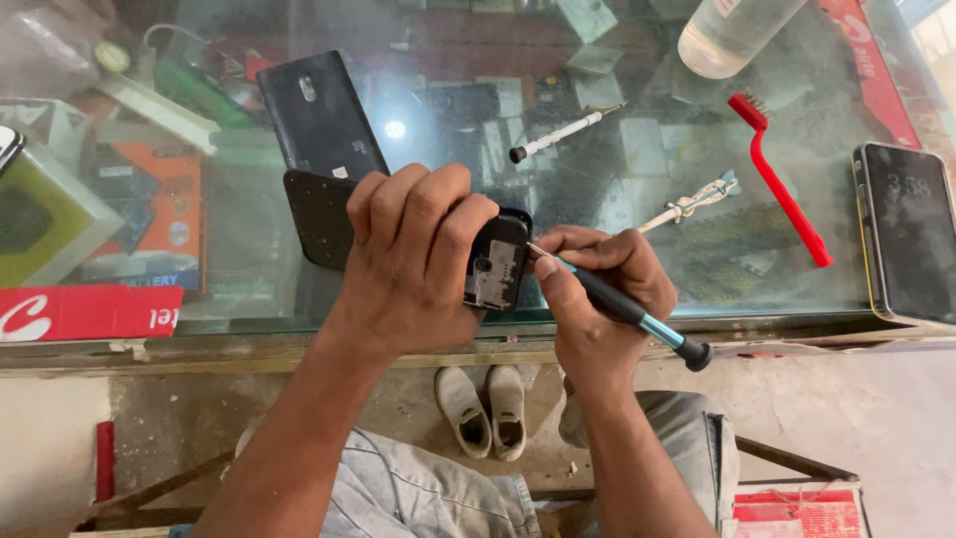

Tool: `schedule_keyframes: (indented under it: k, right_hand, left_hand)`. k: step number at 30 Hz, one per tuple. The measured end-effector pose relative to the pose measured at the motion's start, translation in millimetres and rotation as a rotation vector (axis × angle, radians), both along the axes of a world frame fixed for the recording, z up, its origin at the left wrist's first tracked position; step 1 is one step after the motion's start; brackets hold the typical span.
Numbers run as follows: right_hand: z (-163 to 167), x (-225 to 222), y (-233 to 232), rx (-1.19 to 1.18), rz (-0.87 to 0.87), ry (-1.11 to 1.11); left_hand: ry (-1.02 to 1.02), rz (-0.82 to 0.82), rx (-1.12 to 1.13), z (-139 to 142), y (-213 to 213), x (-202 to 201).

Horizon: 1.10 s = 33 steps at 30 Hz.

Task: The person removes the back cover of a smartphone, then uses a precision screwdriver to pry and scrape adhesive residue from the phone's frame and back. The person repeatedly rotates the phone to access different edges and continues scraping until the end of the clip.

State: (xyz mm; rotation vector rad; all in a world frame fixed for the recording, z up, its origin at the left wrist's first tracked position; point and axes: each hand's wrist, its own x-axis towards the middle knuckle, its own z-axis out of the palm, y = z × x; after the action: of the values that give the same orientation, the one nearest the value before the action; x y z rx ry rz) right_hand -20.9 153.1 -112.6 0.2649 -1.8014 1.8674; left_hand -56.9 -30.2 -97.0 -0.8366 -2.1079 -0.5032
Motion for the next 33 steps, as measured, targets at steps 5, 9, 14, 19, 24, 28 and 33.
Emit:
schedule_keyframes:
  k: [5, 9, 14, 19, 24, 28, 33]
  right_hand:
    - [-3.8, 0.4, -0.1, -0.004, 0.000, 0.015]
    - [-3.9, -0.3, 2.3, -0.109, 0.105, 0.023]
    - [-2.9, 3.5, 4.5, -0.159, 0.161, 0.030]
    - [-4.3, 4.9, 4.7, -0.147, 0.223, -0.019]
    - [-4.8, 3.5, 4.6, -0.102, 0.218, -0.031]
    - [-4.5, 4.3, 3.7, -0.126, 0.209, -0.051]
    - [-5.4, 2.9, 4.0, -0.140, 0.218, -0.043]
  left_hand:
    - [0.071, 0.037, -0.034, -5.6, 2.0, 1.8]
    - [0.055, 0.071, -0.013, -5.0, 2.8, 3.4]
    - [0.062, 0.114, 0.024, -1.0, 3.0, 2.4]
    - [0.083, 0.170, 0.030, -0.4, 2.0, 1.6]
    - [0.105, 0.174, 0.070, -2.7, 0.1, 0.7]
    - [0.094, 0.199, 0.061, -4.9, -0.7, 0.8]
    - [0.106, 0.179, 0.077, -6.6, -1.9, 1.6]
